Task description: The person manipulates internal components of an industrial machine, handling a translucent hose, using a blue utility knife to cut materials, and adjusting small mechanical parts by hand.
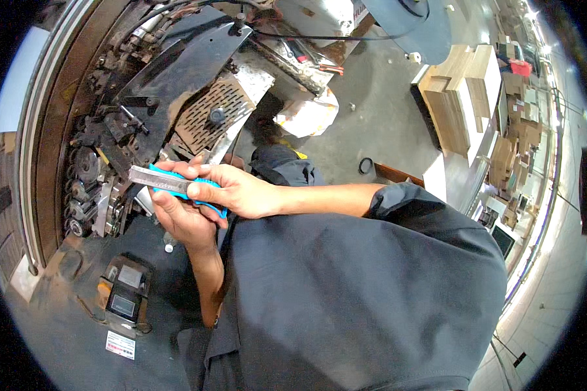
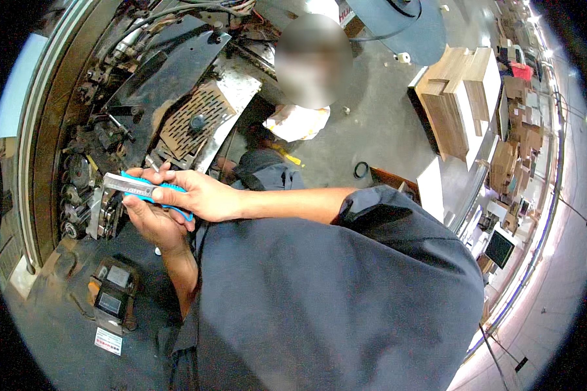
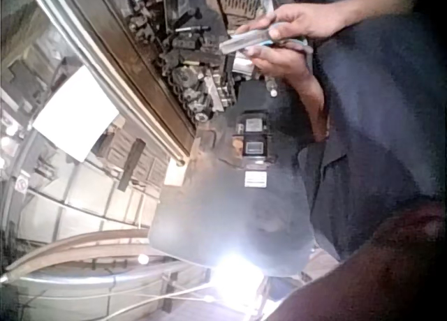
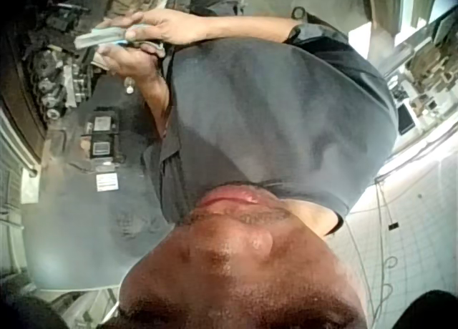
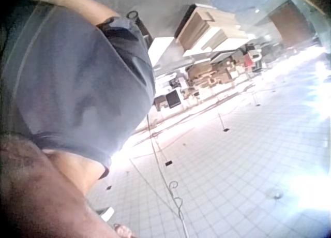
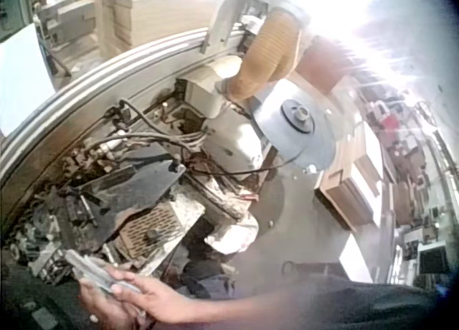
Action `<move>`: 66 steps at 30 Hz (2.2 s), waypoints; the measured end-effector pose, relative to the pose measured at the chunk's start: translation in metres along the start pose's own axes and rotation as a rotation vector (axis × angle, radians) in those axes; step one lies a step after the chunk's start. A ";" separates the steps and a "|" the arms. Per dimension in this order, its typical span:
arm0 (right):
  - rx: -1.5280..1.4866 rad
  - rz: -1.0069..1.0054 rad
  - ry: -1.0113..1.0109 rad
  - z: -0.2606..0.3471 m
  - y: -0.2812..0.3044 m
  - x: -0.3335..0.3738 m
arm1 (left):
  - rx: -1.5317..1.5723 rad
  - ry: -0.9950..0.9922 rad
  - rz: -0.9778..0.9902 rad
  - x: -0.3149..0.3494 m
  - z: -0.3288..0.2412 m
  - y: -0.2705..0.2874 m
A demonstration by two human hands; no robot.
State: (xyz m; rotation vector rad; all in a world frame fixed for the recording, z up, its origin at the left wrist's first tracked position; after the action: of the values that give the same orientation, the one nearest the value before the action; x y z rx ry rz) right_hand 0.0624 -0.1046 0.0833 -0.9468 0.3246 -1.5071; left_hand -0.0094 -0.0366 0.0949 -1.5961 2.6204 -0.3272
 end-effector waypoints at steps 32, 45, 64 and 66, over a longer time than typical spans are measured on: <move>0.079 -0.003 -0.019 0.014 0.012 0.026 | 0.271 0.011 0.093 0.007 0.013 -0.028; -0.121 -0.145 -0.035 0.040 0.045 0.071 | 0.292 0.104 0.259 0.019 0.021 -0.088; -0.452 0.155 -0.517 -0.011 0.060 0.063 | 0.025 0.109 -0.104 0.060 0.030 -0.074; -0.358 0.089 -0.595 -0.011 0.054 0.059 | 0.070 0.111 -0.156 0.055 0.033 -0.063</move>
State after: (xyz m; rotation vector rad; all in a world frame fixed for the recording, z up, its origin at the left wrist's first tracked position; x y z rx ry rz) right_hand 0.0981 -0.1738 0.0602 -1.5897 0.1985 -1.0377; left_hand 0.0249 -0.1182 0.0795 -1.8132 2.5346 -0.5239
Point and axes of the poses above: each hand's wrist, its own x-axis away from the middle knuckle, its own y-axis out of the back of the hand, z = x × y, the point moved 6 cm from there along -x, towards the middle knuckle, and after that the axes turned 6 degrees about -y, right-handed, at the moved point
